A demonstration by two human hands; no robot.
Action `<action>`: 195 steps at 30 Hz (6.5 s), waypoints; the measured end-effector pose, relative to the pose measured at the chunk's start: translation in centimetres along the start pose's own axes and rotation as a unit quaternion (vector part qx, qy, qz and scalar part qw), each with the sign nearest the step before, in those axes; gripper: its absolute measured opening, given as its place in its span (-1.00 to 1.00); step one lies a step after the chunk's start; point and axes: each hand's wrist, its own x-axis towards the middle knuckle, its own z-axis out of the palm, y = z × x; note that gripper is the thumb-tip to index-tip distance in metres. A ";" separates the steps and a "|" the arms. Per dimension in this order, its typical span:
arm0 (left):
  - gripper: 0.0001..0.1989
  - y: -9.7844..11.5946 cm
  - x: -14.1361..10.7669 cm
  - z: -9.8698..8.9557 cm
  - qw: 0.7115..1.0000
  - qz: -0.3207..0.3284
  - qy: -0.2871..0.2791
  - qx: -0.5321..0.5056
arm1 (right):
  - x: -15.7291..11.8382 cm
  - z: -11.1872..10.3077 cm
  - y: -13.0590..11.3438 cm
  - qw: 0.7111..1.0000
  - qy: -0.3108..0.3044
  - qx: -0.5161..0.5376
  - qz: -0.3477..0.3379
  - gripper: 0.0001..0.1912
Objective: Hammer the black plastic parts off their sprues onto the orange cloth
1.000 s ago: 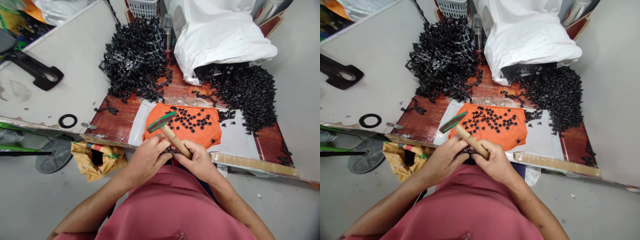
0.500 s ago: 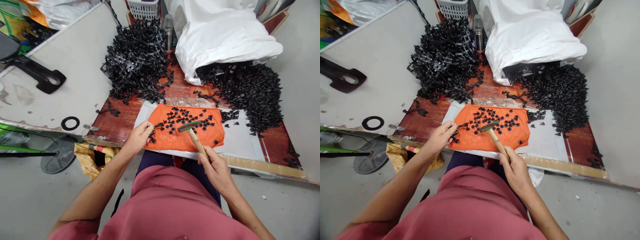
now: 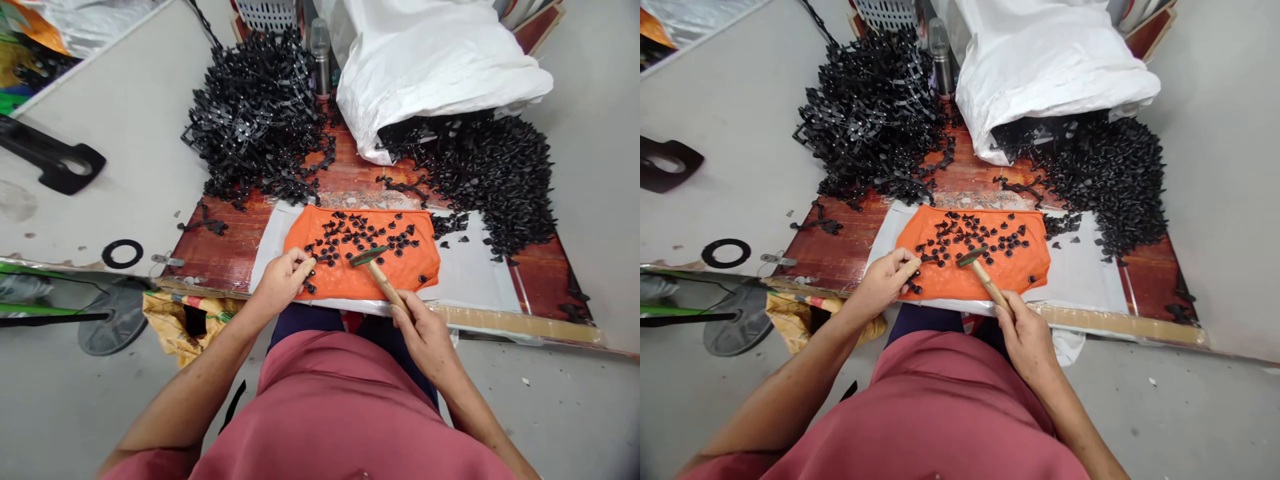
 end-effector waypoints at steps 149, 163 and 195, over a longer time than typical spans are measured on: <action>-0.78 0.5 3.5 0.4 0.946 0.128 0.119 0.272 | -0.5 0.8 0.8 0.997 -0.005 -0.077 -0.012 -0.68; -0.68 0.5 2.9 -0.5 0.944 0.160 0.159 0.241 | -0.4 0.6 0.4 0.997 -0.006 -0.078 -0.016 -0.70; -0.72 2.3 1.9 3.4 0.921 0.038 0.078 0.380 | -1.4 0.4 1.3 0.998 0.031 -0.063 -0.003 -0.67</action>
